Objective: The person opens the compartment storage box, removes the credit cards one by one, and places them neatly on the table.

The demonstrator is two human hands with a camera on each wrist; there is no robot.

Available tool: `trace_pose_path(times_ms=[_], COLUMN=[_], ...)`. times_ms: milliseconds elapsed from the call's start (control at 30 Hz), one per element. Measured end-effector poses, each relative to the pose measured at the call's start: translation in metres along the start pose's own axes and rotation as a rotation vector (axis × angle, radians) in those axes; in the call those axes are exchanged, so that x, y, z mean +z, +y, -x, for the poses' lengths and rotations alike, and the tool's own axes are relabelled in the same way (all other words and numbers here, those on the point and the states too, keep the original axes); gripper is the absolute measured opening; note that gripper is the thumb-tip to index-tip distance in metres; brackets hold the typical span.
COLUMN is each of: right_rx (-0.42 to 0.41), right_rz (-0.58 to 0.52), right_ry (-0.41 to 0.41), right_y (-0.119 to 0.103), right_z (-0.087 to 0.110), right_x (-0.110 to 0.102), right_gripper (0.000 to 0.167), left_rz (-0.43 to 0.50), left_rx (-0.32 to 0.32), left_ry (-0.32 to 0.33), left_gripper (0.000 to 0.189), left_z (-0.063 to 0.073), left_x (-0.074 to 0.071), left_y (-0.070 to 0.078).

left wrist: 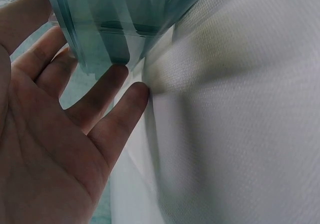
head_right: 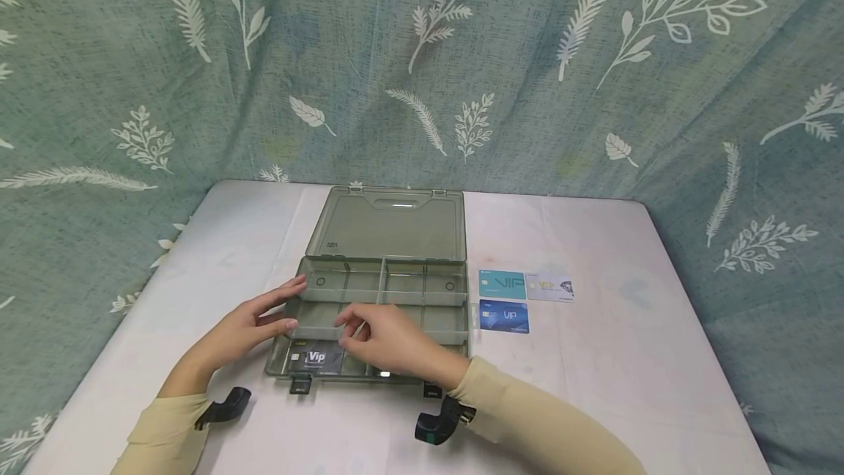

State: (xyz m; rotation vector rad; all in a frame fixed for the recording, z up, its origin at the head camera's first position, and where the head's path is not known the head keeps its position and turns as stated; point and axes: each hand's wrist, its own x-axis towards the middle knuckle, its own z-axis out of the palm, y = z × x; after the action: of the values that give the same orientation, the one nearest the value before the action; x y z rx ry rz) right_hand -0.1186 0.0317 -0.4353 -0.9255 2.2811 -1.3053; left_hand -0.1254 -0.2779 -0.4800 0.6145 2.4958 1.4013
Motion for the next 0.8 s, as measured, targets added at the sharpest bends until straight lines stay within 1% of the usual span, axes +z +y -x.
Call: trace_pose_path(times_ms=[133, 267, 367, 533, 667, 800], right_rx=[0.041, 0.116, 0.166, 0.218, 0.264, 0.296], right_rz=[-0.051, -0.083, -0.11, -0.165, -0.179, -0.166], right_ry=[-0.08, -0.152, -0.184, -0.233, -0.269, -0.321], right_y=[-0.002, -0.007, -0.011, -0.014, -0.017, -0.018], right_z=[-0.002, -0.003, -0.003, -0.006, -0.009, -0.013], right_x=[0.007, 0.008, 0.006, 0.003, 0.002, 0.004], right_gripper=[0.028, 0.042, 0.051, 0.058, 0.063, 0.07], left_rz=[0.0, 0.007, 0.017, 0.028, 0.028, 0.031], left_rx=[-0.005, -0.002, 0.001, -0.002, -0.001, -0.004], left_ry=[0.0, -0.003, -0.007, -0.014, -0.014, -0.015], left_gripper=[0.063, 0.063, 0.063, 0.063, 0.063, 0.063], left_z=[0.0, 0.0, 0.0, 0.0, 0.0, 0.0], left_x=[0.0, 0.0, 0.0, -0.001, -0.001, -0.001], left_y=[-0.001, -0.001, 0.0, 0.001, 0.0, 0.0])
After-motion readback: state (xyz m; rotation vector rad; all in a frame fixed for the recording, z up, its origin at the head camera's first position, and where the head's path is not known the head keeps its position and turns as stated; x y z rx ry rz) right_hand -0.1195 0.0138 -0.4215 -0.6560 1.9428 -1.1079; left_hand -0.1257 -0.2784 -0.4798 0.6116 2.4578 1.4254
